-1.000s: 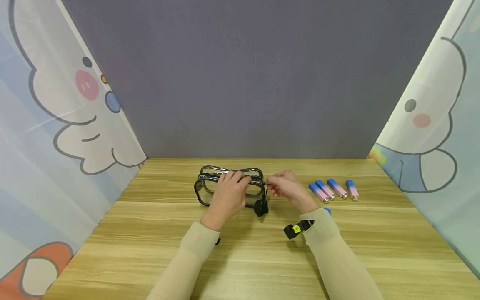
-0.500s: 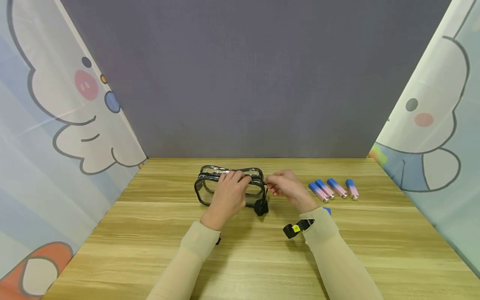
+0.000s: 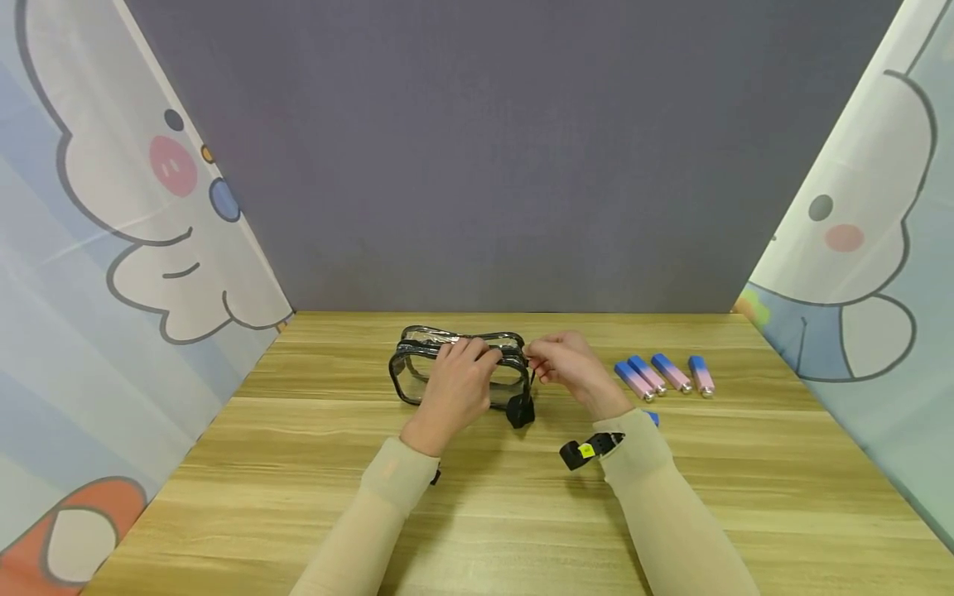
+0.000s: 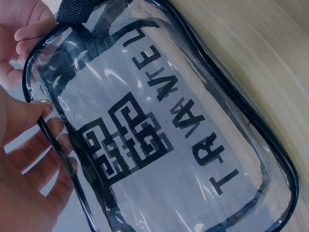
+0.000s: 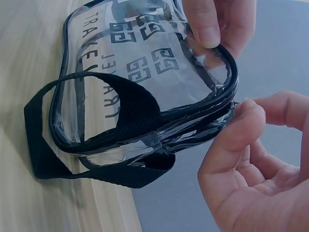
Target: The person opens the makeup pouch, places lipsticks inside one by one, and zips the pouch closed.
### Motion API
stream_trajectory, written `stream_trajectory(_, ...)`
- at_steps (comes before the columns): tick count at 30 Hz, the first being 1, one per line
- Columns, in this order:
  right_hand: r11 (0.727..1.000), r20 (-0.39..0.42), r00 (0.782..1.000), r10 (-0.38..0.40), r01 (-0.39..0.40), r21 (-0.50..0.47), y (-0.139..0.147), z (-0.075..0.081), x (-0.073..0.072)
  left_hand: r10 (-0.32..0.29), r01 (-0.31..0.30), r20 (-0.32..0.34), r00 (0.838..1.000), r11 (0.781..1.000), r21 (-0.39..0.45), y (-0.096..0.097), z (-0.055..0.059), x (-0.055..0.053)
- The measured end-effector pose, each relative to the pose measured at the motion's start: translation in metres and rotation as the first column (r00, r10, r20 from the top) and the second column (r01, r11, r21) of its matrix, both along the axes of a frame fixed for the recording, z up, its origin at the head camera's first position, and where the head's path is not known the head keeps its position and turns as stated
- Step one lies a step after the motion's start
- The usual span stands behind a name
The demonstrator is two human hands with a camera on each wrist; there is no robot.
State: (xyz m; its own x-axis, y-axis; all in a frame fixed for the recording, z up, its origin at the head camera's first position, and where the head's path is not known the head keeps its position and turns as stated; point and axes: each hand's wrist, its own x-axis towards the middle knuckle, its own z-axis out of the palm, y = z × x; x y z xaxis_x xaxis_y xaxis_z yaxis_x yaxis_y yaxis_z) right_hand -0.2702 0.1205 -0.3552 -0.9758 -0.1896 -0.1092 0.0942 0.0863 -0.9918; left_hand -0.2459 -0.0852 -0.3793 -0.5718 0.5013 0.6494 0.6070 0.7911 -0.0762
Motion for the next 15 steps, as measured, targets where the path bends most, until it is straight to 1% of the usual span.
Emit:
stream_trajectory(8,1.000,-0.003,1.000,-0.006,0.006,0.007,-0.0016,0.0014,-0.0008,0.005,-0.005,-0.002,1.000,1.000,0.001,0.0002,-0.0004,-0.0008)
stream_trajectory(15,0.999,-0.022,1.000,-0.003,0.004,0.040,-0.0042,0.0065,-0.0005,-0.002,0.002,0.003,1.000,1.000,-0.003,0.0000,0.0010,-0.0001)
